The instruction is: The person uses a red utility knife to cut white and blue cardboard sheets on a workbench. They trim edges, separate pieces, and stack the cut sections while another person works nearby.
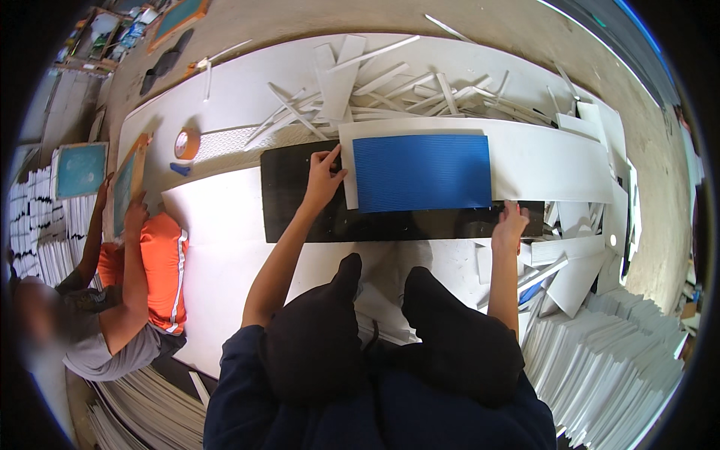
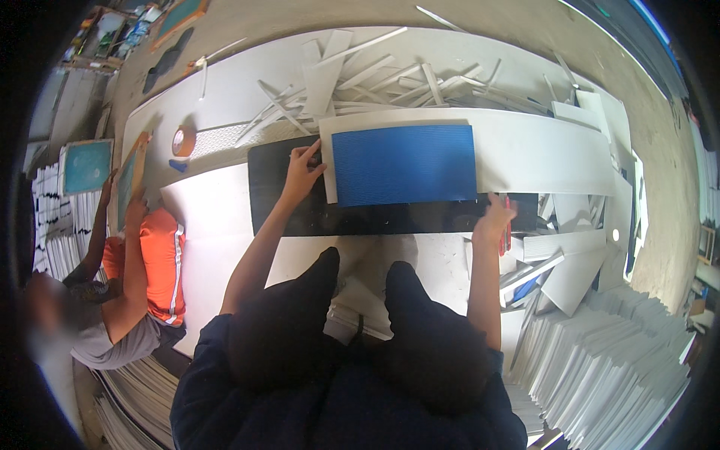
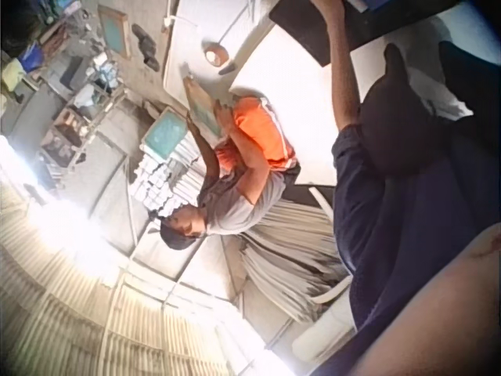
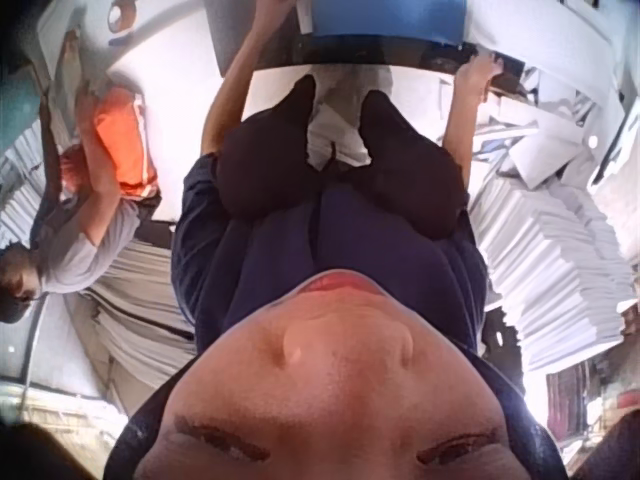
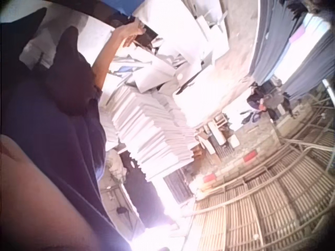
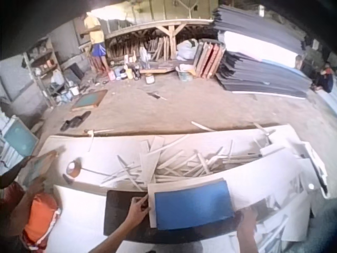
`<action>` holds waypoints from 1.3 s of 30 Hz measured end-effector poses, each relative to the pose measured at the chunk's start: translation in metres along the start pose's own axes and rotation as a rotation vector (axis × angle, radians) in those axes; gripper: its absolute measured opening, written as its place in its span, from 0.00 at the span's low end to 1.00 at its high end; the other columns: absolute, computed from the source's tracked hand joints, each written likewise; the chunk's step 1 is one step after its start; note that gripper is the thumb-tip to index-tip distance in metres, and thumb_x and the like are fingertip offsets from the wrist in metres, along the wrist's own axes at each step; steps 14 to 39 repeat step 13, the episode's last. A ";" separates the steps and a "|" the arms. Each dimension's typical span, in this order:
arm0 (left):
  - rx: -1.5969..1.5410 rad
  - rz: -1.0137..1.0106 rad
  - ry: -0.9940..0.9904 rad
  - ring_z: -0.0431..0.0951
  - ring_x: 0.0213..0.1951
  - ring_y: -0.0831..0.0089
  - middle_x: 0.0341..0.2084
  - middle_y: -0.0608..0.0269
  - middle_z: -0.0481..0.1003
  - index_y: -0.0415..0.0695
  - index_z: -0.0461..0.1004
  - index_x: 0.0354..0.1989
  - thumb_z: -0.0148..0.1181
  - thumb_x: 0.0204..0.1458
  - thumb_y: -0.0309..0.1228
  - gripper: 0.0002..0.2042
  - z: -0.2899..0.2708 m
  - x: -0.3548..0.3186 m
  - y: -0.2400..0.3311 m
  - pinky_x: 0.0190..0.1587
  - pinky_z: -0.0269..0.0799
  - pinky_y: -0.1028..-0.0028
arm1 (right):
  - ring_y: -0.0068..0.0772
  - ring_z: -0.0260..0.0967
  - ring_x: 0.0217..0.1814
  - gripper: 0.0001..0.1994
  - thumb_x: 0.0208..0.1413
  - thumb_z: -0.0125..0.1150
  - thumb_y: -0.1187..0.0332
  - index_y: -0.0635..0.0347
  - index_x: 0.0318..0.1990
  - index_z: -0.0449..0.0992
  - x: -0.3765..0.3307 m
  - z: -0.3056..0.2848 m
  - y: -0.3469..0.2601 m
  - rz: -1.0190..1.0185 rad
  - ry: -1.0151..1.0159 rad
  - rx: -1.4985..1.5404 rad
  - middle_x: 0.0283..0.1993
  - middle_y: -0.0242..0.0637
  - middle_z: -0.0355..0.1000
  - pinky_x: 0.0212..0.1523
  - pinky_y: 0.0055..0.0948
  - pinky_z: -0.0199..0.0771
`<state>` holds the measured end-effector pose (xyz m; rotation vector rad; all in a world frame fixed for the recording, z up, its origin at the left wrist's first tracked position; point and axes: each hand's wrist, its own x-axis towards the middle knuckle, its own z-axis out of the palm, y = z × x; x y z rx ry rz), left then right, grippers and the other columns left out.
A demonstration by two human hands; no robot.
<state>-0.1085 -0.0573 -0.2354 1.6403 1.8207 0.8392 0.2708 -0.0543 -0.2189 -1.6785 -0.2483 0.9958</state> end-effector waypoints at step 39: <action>-0.229 -0.116 -0.088 0.70 0.38 0.64 0.42 0.51 0.63 0.39 0.61 0.54 0.58 0.46 0.28 0.24 0.026 -0.051 0.028 0.44 0.67 0.70 | 0.54 0.46 0.60 0.36 0.48 0.55 0.71 0.63 0.62 0.41 -0.032 0.021 0.013 -0.550 -0.386 -0.899 0.61 0.55 0.51 0.61 0.45 0.41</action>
